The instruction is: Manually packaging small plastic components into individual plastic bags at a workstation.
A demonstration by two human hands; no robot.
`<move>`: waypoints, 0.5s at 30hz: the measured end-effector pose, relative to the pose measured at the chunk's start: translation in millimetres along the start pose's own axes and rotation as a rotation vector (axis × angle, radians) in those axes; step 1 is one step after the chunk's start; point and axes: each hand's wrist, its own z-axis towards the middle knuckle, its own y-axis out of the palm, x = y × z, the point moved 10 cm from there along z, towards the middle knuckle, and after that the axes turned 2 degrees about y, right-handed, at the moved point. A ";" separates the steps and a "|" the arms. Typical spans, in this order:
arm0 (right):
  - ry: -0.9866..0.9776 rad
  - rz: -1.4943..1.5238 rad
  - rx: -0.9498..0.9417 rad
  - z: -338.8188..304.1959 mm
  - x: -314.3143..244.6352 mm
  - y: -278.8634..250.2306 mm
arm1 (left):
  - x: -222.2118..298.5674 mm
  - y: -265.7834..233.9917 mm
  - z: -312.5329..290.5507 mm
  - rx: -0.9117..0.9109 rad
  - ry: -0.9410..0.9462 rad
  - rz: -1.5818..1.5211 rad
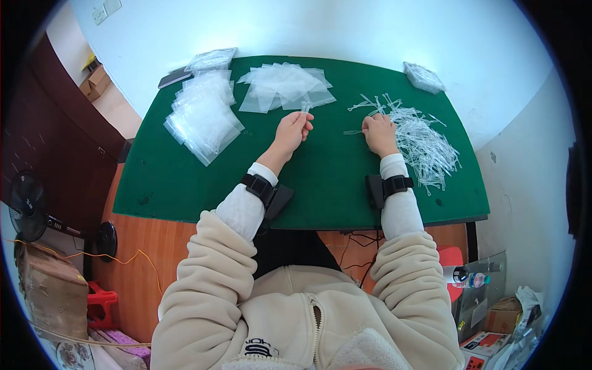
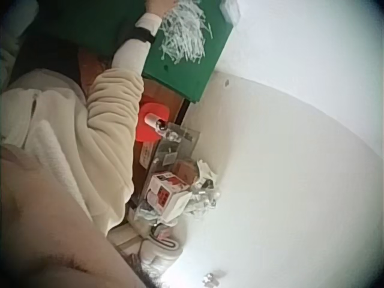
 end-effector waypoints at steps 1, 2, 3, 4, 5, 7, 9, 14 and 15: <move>-0.001 0.003 0.003 -0.8 -1.0 -1.6 | 1.2 -0.3 -0.1 0.001 0.003 0.004; -0.030 0.024 0.058 -2.0 -4.1 -9.2 | 4.4 -1.5 -0.1 0.012 0.022 0.035; -0.059 0.045 0.113 -3.8 -7.3 -17.0 | 7.8 -2.6 -0.2 0.023 0.043 0.065; -0.089 0.066 0.169 -6.1 -11.2 -24.5 | 11.2 -3.7 -0.8 0.035 0.064 0.096; -0.095 0.070 0.178 -5.9 -15.1 -28.4 | 11.5 -4.4 -0.1 0.039 0.073 0.101; -0.099 0.511 0.035 -6.5 -23.4 -23.9 | 15.5 -2.7 -2.4 0.036 0.150 0.311; -0.105 0.731 -0.034 -5.2 -37.0 -25.5 | 19.3 -5.6 1.2 0.035 0.194 0.419; -0.347 0.935 -0.108 -21.0 -93.8 -33.4 | 15.1 -2.3 -0.9 0.020 0.201 0.444; -0.382 0.951 -0.114 -23.4 -100.0 -34.4 | 10.8 3.2 -0.5 -0.023 0.161 0.431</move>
